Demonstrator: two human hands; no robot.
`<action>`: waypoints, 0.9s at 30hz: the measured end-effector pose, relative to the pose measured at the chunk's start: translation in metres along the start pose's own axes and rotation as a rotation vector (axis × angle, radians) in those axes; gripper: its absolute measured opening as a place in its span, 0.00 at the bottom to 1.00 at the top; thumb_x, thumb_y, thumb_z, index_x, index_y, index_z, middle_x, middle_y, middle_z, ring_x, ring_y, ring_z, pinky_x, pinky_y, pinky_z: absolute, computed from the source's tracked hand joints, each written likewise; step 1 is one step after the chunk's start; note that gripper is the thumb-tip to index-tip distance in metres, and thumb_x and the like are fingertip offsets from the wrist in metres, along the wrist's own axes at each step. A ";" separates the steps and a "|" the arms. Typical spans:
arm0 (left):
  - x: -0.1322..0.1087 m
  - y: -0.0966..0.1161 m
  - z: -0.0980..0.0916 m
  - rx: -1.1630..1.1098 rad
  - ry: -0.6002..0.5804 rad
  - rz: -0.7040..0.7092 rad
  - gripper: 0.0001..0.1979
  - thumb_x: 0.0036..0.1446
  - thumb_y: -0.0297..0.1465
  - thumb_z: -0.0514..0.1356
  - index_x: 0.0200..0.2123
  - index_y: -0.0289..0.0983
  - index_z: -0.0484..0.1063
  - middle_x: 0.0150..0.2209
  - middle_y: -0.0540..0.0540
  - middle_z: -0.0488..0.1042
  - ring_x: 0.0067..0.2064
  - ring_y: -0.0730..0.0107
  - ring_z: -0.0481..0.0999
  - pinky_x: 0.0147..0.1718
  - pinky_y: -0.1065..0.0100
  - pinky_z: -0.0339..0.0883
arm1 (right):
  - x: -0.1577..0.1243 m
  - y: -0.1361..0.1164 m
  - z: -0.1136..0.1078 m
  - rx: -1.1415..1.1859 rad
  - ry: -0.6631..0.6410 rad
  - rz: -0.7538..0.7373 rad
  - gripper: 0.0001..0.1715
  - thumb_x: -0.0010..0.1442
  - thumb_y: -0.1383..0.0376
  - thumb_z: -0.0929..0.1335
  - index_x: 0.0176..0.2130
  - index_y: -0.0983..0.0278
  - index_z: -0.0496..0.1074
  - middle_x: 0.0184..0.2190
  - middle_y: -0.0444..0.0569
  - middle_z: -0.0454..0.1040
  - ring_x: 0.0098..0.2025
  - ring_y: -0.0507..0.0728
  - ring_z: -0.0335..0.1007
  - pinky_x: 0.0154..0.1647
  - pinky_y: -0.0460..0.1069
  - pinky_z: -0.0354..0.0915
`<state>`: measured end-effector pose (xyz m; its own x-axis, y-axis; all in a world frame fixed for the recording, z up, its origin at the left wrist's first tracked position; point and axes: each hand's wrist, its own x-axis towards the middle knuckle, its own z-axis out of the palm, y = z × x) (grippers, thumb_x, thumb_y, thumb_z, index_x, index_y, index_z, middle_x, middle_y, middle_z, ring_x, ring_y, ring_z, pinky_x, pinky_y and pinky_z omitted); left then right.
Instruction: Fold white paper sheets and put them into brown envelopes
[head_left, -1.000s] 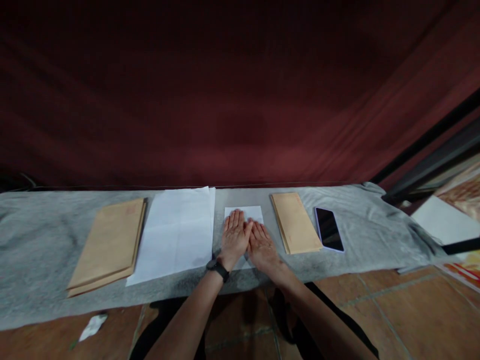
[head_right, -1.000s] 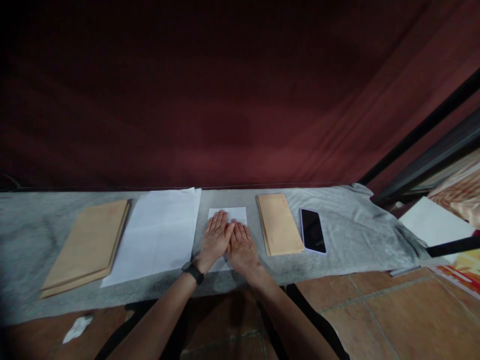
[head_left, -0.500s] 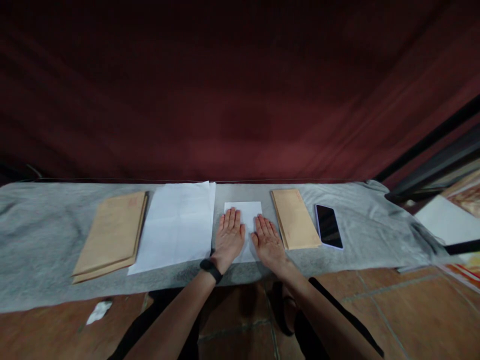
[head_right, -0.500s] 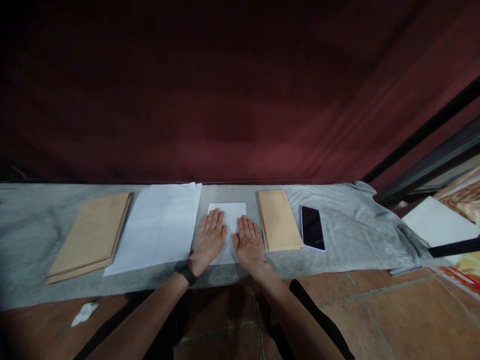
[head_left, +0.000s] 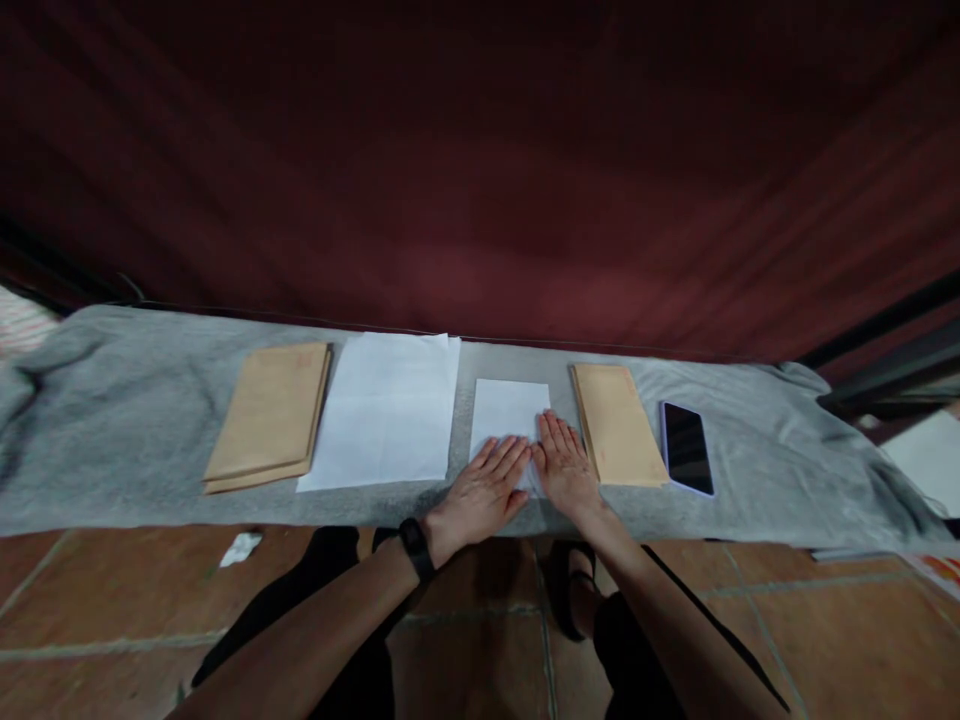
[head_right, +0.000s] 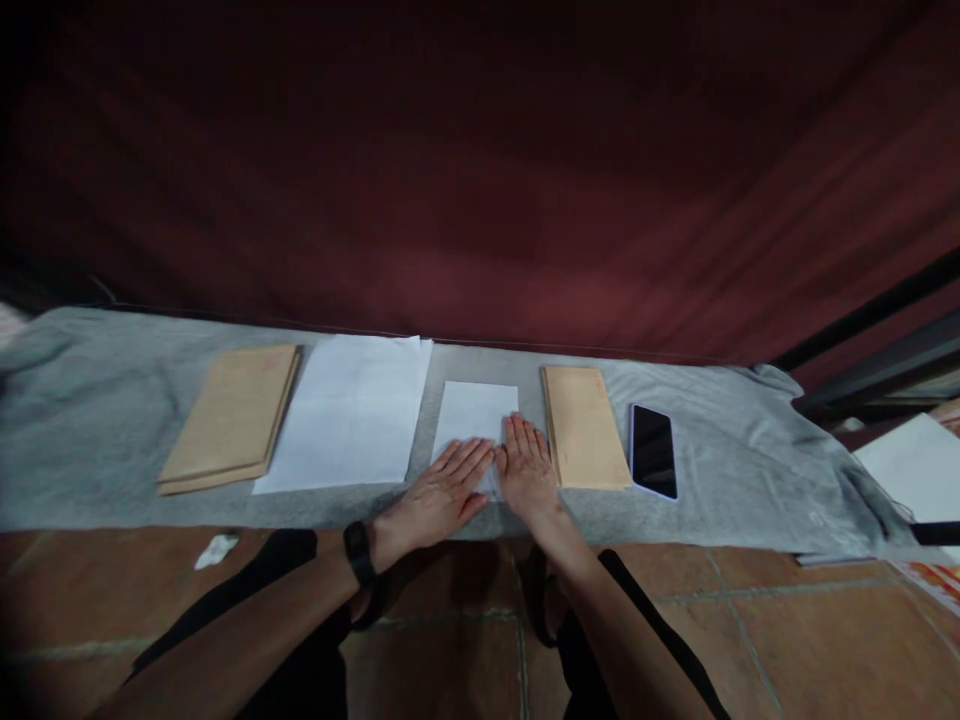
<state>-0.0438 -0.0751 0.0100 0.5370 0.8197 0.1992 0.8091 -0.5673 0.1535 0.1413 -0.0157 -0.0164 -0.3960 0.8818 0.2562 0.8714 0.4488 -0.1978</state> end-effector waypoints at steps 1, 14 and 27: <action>-0.002 0.001 -0.001 0.000 -0.004 0.010 0.30 0.68 0.41 0.46 0.68 0.32 0.51 0.70 0.39 0.51 0.72 0.60 0.46 0.69 0.54 0.39 | 0.000 -0.001 -0.002 0.017 0.007 0.005 0.32 0.72 0.60 0.54 0.69 0.71 0.51 0.69 0.59 0.52 0.71 0.63 0.47 0.68 0.62 0.50; -0.011 0.005 -0.001 0.005 -0.028 -0.022 0.31 0.68 0.41 0.47 0.68 0.32 0.50 0.71 0.38 0.50 0.72 0.62 0.44 0.69 0.55 0.36 | -0.028 -0.015 -0.010 0.156 -0.108 -0.243 0.37 0.72 0.55 0.55 0.72 0.63 0.35 0.72 0.54 0.43 0.72 0.59 0.41 0.70 0.61 0.49; -0.027 -0.005 -0.003 0.016 0.049 -0.172 0.31 0.65 0.39 0.52 0.66 0.27 0.53 0.68 0.29 0.55 0.70 0.54 0.53 0.66 0.51 0.52 | -0.041 -0.002 -0.017 0.063 -0.071 -0.191 0.40 0.71 0.54 0.58 0.72 0.66 0.39 0.71 0.58 0.45 0.72 0.63 0.42 0.69 0.62 0.51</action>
<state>-0.0633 -0.0946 0.0068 0.3784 0.8996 0.2181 0.8919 -0.4174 0.1742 0.1611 -0.0552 -0.0109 -0.5736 0.7867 0.2282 0.7595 0.6151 -0.2115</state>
